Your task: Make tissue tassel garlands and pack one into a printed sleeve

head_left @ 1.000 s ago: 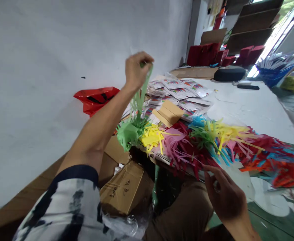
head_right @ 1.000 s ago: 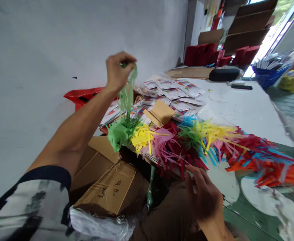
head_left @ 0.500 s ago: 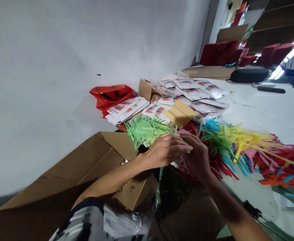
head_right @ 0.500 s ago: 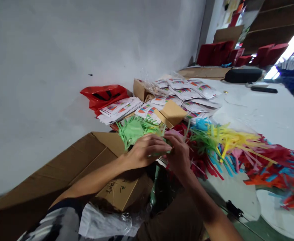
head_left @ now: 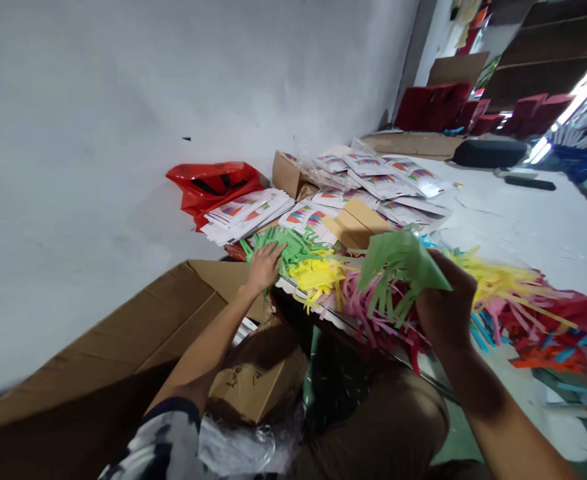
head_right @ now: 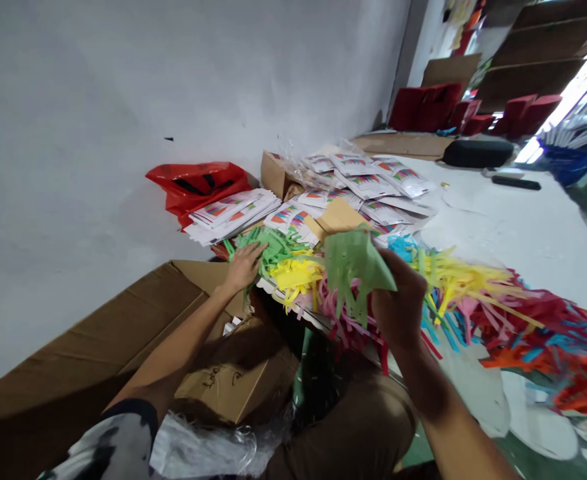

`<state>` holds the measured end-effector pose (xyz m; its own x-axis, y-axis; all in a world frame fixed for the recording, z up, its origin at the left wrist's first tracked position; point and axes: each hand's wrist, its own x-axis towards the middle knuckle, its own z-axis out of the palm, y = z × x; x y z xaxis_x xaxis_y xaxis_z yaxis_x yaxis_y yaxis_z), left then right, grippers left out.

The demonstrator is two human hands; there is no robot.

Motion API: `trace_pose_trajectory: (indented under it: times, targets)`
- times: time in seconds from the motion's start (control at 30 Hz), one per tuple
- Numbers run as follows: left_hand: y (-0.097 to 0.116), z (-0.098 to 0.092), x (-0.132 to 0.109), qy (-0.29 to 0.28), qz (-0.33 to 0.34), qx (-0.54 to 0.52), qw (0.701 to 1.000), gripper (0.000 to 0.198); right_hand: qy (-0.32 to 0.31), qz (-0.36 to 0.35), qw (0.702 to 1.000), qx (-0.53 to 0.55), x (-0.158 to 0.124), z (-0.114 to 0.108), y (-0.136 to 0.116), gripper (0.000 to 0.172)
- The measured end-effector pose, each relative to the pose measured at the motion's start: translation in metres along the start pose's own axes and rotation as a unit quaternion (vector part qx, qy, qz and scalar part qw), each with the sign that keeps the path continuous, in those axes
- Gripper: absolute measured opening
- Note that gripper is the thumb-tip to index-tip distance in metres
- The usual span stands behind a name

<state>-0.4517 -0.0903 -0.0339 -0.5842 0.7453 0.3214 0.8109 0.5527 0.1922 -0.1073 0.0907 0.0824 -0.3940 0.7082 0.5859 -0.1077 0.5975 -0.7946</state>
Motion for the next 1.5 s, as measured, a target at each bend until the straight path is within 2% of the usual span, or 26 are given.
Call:
trace_pose_trajectory:
  times: [0.1,0.17,0.23,0.27,0.33,0.37,0.43,0.53,0.6,0.7,0.73,0.8,0.9,0.93,1.07,1.13,1.23,1.3,1.33,1.4,1.5]
  targets:
    - [-0.007,-0.005,0.022,0.019,-0.038,0.006,0.999,0.054,0.041,-0.028,0.999,-0.002,0.005,-0.021,-0.009,0.011]
    - [-0.007,-0.013,0.031,0.030,-0.050,0.004,0.998,0.055,0.056,-0.053,0.996,-0.048,0.001,-0.038,-0.014,0.011]
    - [0.003,-0.025,0.033,0.056,-0.048,-0.004,0.997,0.056,0.047,-0.075,0.989,-0.120,-0.010,-0.056,-0.020,0.014]
    - [0.014,-0.032,0.030,0.079,-0.041,-0.011,0.996,0.056,0.036,-0.083,0.984,-0.152,-0.019,-0.064,-0.022,0.021]
    - [0.048,-0.049,0.015,0.170,0.024,-0.083,0.982,0.043,0.009,-0.093,0.976,-0.195,-0.039,-0.076,-0.027,0.036]
    - [0.071,-0.058,0.004,0.191,0.063,-0.144,0.969,0.036,-0.005,-0.092,0.974,-0.205,-0.050,-0.080,-0.029,0.043]
    - [0.122,-0.077,-0.025,0.187,0.125,-0.266,0.937,0.028,-0.029,-0.095,0.971,-0.216,-0.069,-0.085,-0.032,0.055]
    - [0.200,-0.098,-0.066,0.088,0.192,-0.421,0.882,0.036,-0.031,-0.098,0.968,-0.228,-0.092,-0.092,-0.037,0.065]
    - [0.241,-0.100,-0.083,-0.017,0.211,-0.498,0.841,0.046,-0.021,-0.101,0.964,-0.244,-0.103,-0.099,-0.040,0.065]
    - [0.281,-0.092,-0.094,-0.164,0.188,-0.586,0.771,0.047,-0.017,-0.106,0.956,-0.274,-0.119,-0.115,-0.043,0.067]
    - [0.290,-0.089,-0.095,-0.199,0.177,-0.603,0.752,0.043,-0.021,-0.109,0.953,-0.283,-0.124,-0.121,-0.044,0.069]
    - [0.305,-0.086,-0.096,-0.225,0.169,-0.616,0.736,0.030,-0.038,-0.119,0.946,-0.298,-0.135,-0.134,-0.044,0.074]
    - [0.323,-0.091,-0.095,-0.212,0.190,-0.619,0.732,0.020,-0.070,-0.109,0.944,-0.304,-0.152,-0.157,-0.047,0.076]
    - [0.328,-0.095,-0.094,-0.232,0.199,-0.621,0.722,0.021,-0.071,-0.093,0.947,-0.300,-0.157,-0.167,-0.050,0.075]
    - [0.341,-0.113,-0.090,-0.429,0.256,-0.571,0.651,0.023,-0.036,-0.015,0.969,-0.245,-0.167,-0.207,-0.066,0.063]
    - [0.347,-0.118,-0.089,-0.491,0.302,-0.531,0.621,0.023,-0.063,0.023,0.980,-0.186,-0.164,-0.221,-0.071,0.057]
    - [0.354,-0.123,-0.089,-0.539,0.343,-0.506,0.579,0.022,-0.170,0.088,0.978,-0.077,-0.159,-0.223,-0.068,0.044]
    - [0.355,-0.122,-0.089,-0.560,0.329,-0.509,0.566,0.023,-0.219,0.135,0.966,-0.016,-0.161,-0.217,-0.060,0.031]
    - [0.353,-0.119,-0.090,-0.578,0.305,-0.514,0.556,0.024,-0.224,0.154,0.962,0.007,-0.164,-0.214,-0.056,0.025]
    - [0.347,-0.107,-0.094,-0.638,0.237,-0.529,0.507,0.031,-0.203,0.177,0.963,0.025,-0.169,-0.209,-0.050,0.020]
    - [0.337,-0.071,-0.108,-0.731,0.141,-0.547,0.383,0.056,-0.182,0.164,0.970,-0.015,-0.171,-0.209,-0.048,0.017]
